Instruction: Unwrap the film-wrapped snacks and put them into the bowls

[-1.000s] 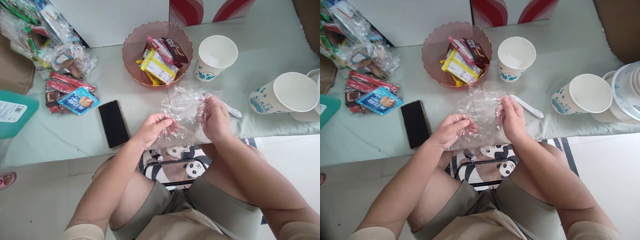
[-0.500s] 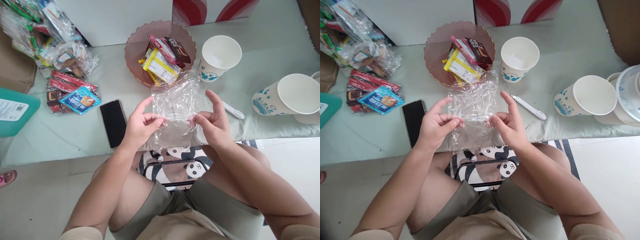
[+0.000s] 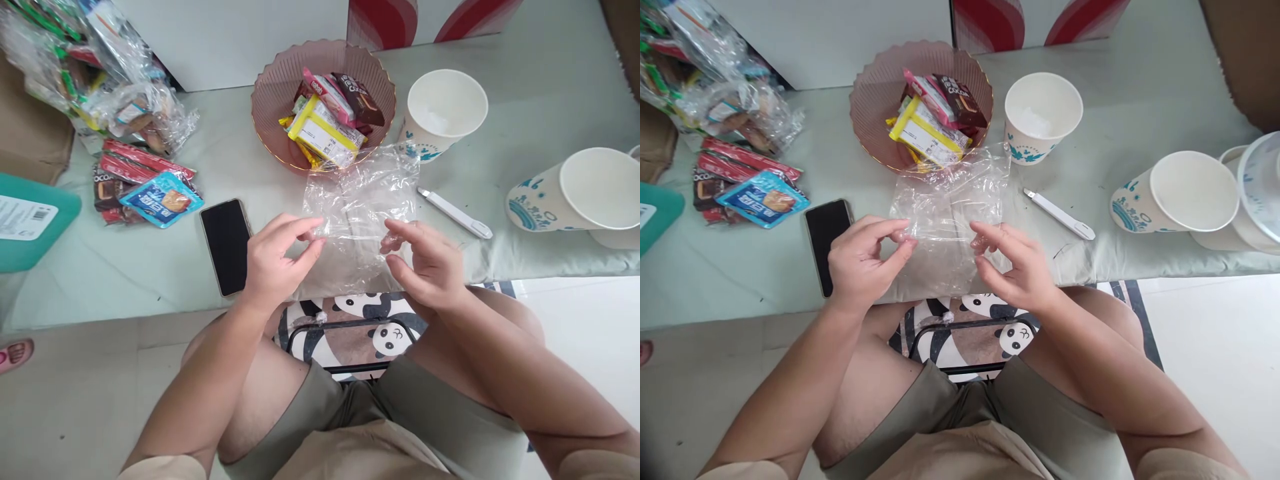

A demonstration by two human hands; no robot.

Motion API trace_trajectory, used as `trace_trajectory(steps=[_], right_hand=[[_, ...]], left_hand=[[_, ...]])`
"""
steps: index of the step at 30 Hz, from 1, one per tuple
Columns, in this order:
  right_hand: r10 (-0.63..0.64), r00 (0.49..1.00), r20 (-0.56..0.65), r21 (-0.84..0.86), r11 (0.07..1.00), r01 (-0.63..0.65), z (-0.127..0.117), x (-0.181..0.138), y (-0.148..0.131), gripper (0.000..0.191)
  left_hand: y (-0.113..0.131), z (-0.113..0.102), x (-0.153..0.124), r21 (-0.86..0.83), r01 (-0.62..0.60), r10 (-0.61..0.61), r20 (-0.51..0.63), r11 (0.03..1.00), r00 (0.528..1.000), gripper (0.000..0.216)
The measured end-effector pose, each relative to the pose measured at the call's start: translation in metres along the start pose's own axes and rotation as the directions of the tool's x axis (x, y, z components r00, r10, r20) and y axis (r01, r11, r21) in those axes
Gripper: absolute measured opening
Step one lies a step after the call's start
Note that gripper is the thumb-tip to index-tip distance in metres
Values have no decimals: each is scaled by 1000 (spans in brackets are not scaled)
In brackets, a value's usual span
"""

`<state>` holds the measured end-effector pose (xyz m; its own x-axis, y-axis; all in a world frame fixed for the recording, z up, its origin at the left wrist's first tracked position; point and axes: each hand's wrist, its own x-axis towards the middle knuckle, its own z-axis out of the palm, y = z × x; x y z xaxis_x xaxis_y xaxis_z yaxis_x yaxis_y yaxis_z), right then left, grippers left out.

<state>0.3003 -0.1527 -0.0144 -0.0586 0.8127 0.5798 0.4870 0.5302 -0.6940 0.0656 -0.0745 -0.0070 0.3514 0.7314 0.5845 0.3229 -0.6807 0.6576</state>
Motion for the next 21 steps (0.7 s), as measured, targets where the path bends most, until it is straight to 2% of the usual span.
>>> trace_trajectory(steps=[2, 4, 6, 8, 10, 12, 14, 16, 18, 21], right_hand=[[10, 1000, -7, -70, 998, -10, 2, 0, 0, 53], [68, 997, -39, -159, 985, -74, 4, 0, -1, 42], [128, 988, -90, -236, 961, -146, 5, 0, -2, 25], [138, 980, -144, -251, 953, -171, 4, 1, -4, 14], [132, 981, -144, -149, 977, -154, 0, 1, -8, 8], [174, 983, -61, 68, 983, -170, -4, 0, -12, 5], [255, 966, 44, 275, 926, -257, -6, -3, -15, 11], [370, 925, 91, 377, 847, -375, -4, -5, -15, 19], [472, 880, 46, 404, 797, -449, 0, -7, -11, 25], [541, 840, -41, 406, 777, -481, 6, -6, -2, 46]], left_hand=[[1, 1, 1, 107, -78, 86, -65, 991, 994, 17], [2, 1, 0, 138, -82, 97, -108, 987, 989, 12], [5, 0, -2, 71, -30, 38, -101, 997, 994, 8], [11, -3, -4, -50, 71, -72, -14, 996, 997, 18], [19, -6, -4, -134, 176, -168, 75, 975, 983, 31], [26, -8, -3, -178, 239, -221, 116, 955, 968, 38], [30, -9, 0, -232, 285, -243, 194, 930, 950, 41], [31, -8, 2, -280, 393, -292, 340, 876, 894, 29], [29, -4, 4, -311, 562, -401, 451, 766, 797, 12], [25, 4, 5, -410, 782, -583, 521, 470, 623, 22]])
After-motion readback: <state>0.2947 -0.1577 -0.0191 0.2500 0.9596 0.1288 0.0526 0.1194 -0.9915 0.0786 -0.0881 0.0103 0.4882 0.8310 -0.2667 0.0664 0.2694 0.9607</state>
